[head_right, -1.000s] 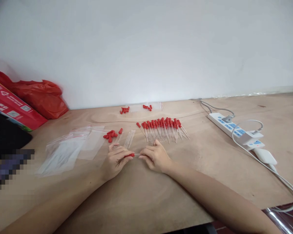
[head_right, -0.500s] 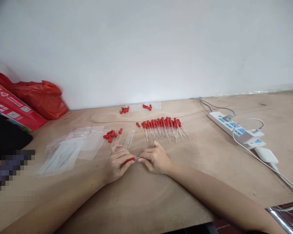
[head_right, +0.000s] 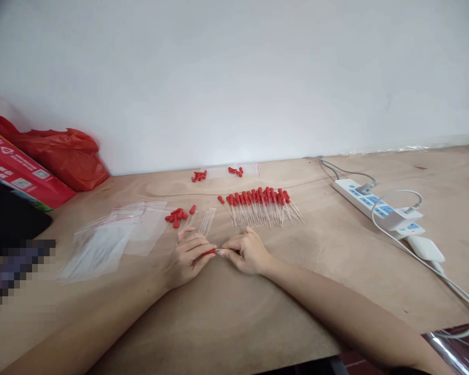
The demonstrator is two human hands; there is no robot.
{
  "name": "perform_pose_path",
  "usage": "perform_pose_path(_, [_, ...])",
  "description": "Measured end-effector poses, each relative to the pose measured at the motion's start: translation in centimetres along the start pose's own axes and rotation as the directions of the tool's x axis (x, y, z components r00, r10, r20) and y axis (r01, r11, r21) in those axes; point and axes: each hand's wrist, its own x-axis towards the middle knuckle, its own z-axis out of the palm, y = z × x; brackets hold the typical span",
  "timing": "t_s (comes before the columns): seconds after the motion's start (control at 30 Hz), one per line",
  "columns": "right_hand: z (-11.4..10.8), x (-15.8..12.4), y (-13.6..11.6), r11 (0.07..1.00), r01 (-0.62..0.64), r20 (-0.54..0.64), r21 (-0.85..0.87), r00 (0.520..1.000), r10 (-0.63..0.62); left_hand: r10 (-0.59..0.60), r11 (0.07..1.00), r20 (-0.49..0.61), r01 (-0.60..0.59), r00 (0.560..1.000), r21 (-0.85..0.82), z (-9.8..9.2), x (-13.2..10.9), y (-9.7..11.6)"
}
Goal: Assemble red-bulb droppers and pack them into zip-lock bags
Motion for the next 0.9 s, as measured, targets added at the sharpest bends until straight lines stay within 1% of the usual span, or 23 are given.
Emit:
perform_pose_path(0.1, [-0.6, 0.2, -0.3, 0.995, 0.015, 0.010, -0.095, 1.000, -0.014, -0.065, 0.998, 0.030, 0.066, 0.997, -0.018, -0.3, 0.2, -0.4])
perform_pose_path(0.17, [-1.0, 0.2, -0.5, 0.985, 0.038, 0.026, -0.170, 0.999, -0.034, -0.101, 0.995, 0.065, 0.101, 0.993, 0.002, -0.4, 0.3, -0.6])
perform_pose_path(0.23, [-1.4, 0.1, -0.5, 0.973, 0.043, 0.052, -0.227, 0.998, -0.032, -0.132, 0.991, 0.076, 0.129, 0.988, 0.044, -0.5, 0.2, -0.9])
perform_pose_path(0.3, [-1.7, 0.1, 0.0, 0.973, -0.009, 0.046, -0.230, 0.999, 0.020, -0.184, 0.978, 0.042, 0.178, 0.982, 0.104, -0.5, 0.0, -1.1])
perform_pose_path(0.37, [-2.1, 0.4, 1.0, 0.974, -0.151, -0.037, -0.168, 0.988, 0.147, -0.239, 0.959, 0.000, 0.236, 0.971, 0.158, -0.4, -0.2, -1.3])
perform_pose_path(0.4, [-2.3, 0.7, 1.8, 0.960, -0.250, -0.102, -0.123, 0.966, 0.238, -0.259, 0.951, -0.006, 0.256, 0.966, 0.175, -0.4, -0.3, -1.4])
perform_pose_path(0.43, [-2.6, 1.1, 2.6, 0.931, -0.356, -0.177, -0.081, 0.924, 0.338, -0.269, 0.947, -0.001, 0.265, 0.963, 0.184, -0.4, -0.3, -1.4])
perform_pose_path(0.5, [-3.0, 2.0, 4.1, 0.839, -0.542, -0.308, -0.039, 0.805, 0.506, -0.270, 0.947, 0.031, 0.260, 0.962, 0.186, -0.4, -0.3, -1.4])
perform_pose_path(0.57, [-3.2, 3.0, 5.3, 0.748, -0.662, -0.383, -0.042, 0.702, 0.600, -0.271, 0.949, 0.059, 0.256, 0.961, 0.183, -0.4, -0.3, -1.4])
perform_pose_path(0.6, [-3.2, 3.4, 5.7, 0.711, -0.701, -0.403, -0.054, 0.667, 0.627, -0.275, 0.949, 0.069, 0.259, 0.959, 0.182, -0.4, -0.2, -1.4])
perform_pose_path(0.63, [-3.1, 3.8, 6.0, 0.683, -0.727, -0.411, -0.071, 0.645, 0.645, -0.282, 0.947, 0.075, 0.264, 0.957, 0.183, -0.4, -0.2, -1.4])
perform_pose_path(0.7, [-2.8, 4.2, 6.1, 0.644, -0.757, -0.414, -0.115, 0.626, 0.661, -0.308, 0.937, 0.068, 0.289, 0.949, 0.198, -0.4, -0.3, -1.4])
perform_pose_path(0.77, [-2.6, 4.3, 6.1, 0.622, -0.766, -0.414, -0.165, 0.626, 0.661, -0.346, 0.916, 0.027, 0.331, 0.938, 0.226, -0.3, -0.3, -1.5])
perform_pose_path(0.83, [-2.4, 4.3, 6.0, 0.610, -0.765, -0.423, -0.207, 0.632, 0.649, -0.401, 0.882, -0.033, 0.396, 0.915, 0.254, -0.2, -0.4, -1.6])
perform_pose_path(0.9, [-2.4, 4.2, 5.8, 0.616, -0.755, -0.451, -0.224, 0.641, 0.621, -0.465, 0.841, -0.084, 0.470, 0.881, 0.268, -0.2, -0.4, -1.8])
